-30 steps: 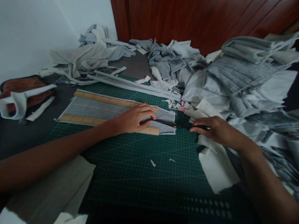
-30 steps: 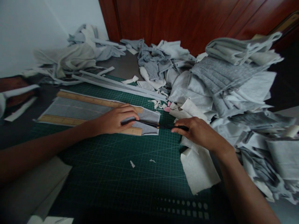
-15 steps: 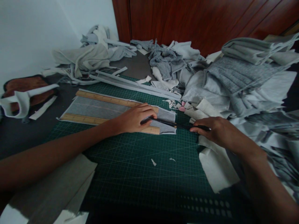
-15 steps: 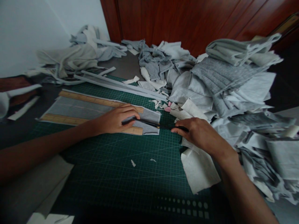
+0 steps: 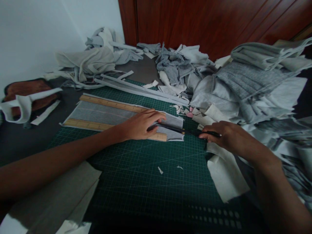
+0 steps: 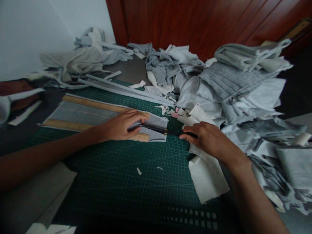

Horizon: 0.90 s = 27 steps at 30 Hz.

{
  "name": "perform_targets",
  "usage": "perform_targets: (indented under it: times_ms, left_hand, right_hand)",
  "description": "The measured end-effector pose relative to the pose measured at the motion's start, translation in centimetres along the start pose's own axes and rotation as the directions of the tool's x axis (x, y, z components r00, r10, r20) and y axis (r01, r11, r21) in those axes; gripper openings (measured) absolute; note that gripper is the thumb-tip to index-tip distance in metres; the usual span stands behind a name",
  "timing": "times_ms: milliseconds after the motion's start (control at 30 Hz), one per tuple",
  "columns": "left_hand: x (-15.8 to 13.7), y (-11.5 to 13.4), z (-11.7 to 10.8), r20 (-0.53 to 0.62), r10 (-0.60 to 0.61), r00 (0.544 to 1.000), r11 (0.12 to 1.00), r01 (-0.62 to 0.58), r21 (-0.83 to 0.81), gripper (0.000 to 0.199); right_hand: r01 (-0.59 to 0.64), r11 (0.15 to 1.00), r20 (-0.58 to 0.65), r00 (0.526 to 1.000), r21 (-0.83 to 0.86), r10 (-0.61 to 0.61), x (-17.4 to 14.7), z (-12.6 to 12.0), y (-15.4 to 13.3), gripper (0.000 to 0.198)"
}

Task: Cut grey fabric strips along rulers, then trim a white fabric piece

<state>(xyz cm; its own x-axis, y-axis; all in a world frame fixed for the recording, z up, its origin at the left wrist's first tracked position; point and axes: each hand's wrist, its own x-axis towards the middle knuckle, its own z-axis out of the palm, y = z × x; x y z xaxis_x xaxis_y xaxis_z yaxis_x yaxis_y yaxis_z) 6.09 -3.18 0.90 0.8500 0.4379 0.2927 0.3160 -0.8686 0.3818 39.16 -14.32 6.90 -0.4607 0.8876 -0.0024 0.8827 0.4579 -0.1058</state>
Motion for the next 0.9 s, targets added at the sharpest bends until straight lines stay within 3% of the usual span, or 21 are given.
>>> perform_targets:
  times_ms: [200,333,567,733,900]
  left_hand:
    - [-0.1,0.1,-0.1,0.007,-0.035,0.999,0.999,0.036,-0.036,0.057]
    - [0.0,0.0,-0.5,-0.017,-0.024,1.000,0.987,0.021,-0.157,0.067]
    - [0.1,-0.9,-0.3,-0.095,-0.076,0.993,0.923,0.034,-0.383,0.053]
    - [0.5,-2.1,0.1,-0.181,-0.186,0.966,0.737,0.015,-0.676,0.039]
    - [0.6,-2.5,0.1,-0.182,-0.219,0.959,0.703,0.025,-0.711,0.032]
  right_hand:
    - [0.007,0.999,-0.001,1.000,0.037,-0.007,0.1,0.5,0.4,0.042]
    - [0.021,0.996,-0.028,0.999,0.083,-0.019,0.2,0.7,0.6,0.044]
    - [0.046,0.996,-0.016,0.999,0.074,-0.045,0.5,0.5,0.4,0.042]
    - [0.055,0.996,-0.025,0.998,0.070,-0.054,0.7,0.7,0.1,0.039]
    - [0.046,0.997,-0.035,0.998,0.065,-0.044,0.8,0.7,-0.2,0.037]
